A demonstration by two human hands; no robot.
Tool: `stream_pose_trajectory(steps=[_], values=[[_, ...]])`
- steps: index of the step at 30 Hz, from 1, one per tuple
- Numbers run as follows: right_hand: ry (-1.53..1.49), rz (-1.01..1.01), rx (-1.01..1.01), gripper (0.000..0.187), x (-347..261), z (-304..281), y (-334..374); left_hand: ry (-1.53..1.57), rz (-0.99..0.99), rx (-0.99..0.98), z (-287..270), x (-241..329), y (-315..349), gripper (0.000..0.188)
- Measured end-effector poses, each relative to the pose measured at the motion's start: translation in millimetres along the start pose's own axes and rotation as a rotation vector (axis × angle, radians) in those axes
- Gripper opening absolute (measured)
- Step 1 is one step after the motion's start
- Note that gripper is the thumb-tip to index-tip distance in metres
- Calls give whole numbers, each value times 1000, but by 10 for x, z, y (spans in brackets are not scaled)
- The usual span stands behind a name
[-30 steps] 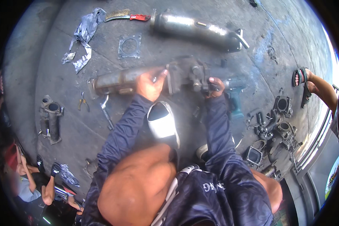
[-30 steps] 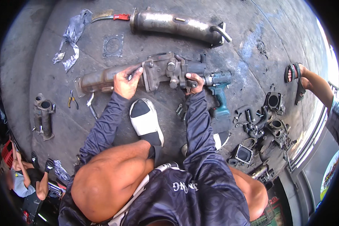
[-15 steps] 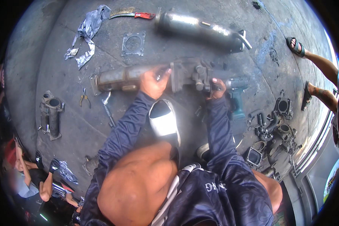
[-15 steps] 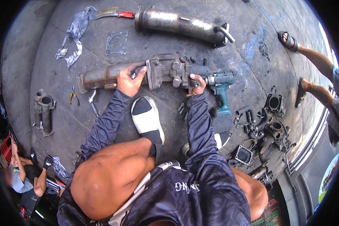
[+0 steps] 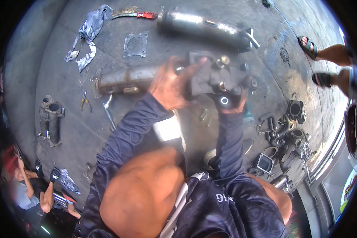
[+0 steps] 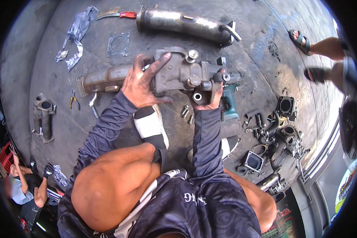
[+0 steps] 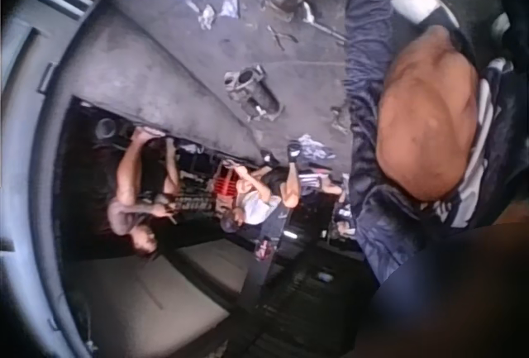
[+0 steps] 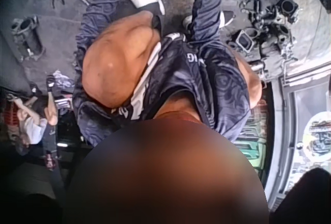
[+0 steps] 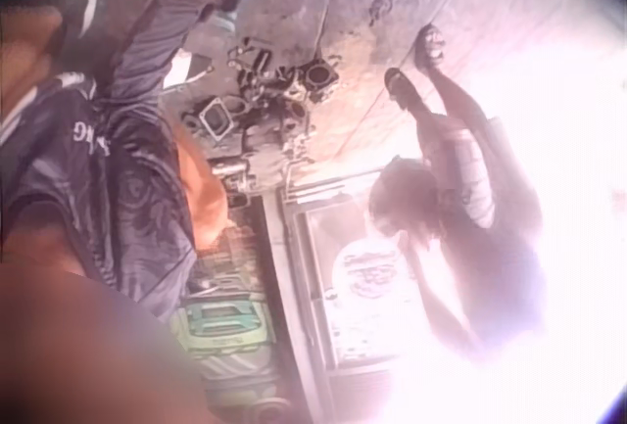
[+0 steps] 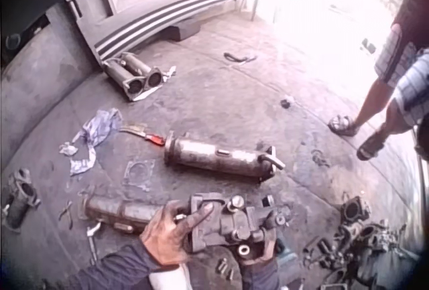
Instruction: Manually assembling or repairing components of an automotive exhaust manifold and pipes using tools on the floor.
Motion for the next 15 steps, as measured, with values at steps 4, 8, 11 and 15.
stream_pose_trajectory(steps=[4, 8, 11, 15], values=[[91, 32, 113, 62, -11, 164, 72, -36, 9, 0, -181, 73, -91, 112], [-137, 70, -112, 66, -24, 436, 105, -222, 147, -140, -366, 336, -163, 111], [-21, 19, -42, 58, -20, 535, 112, -324, 297, -61, -416, 371, -205, 98], [285, -118, 105, 55, -79, 576, 184, -373, 474, -17, -432, 458, -278, 82]])
Point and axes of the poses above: each hand's wrist, its own y-axis away from the middle knuckle, its own z-axis out of the palm, x = y × z, the point moved 5 cm from there along -y, towards the middle knuckle, and after that the axes turned 7 degrees about z, right-handed, at the moved point
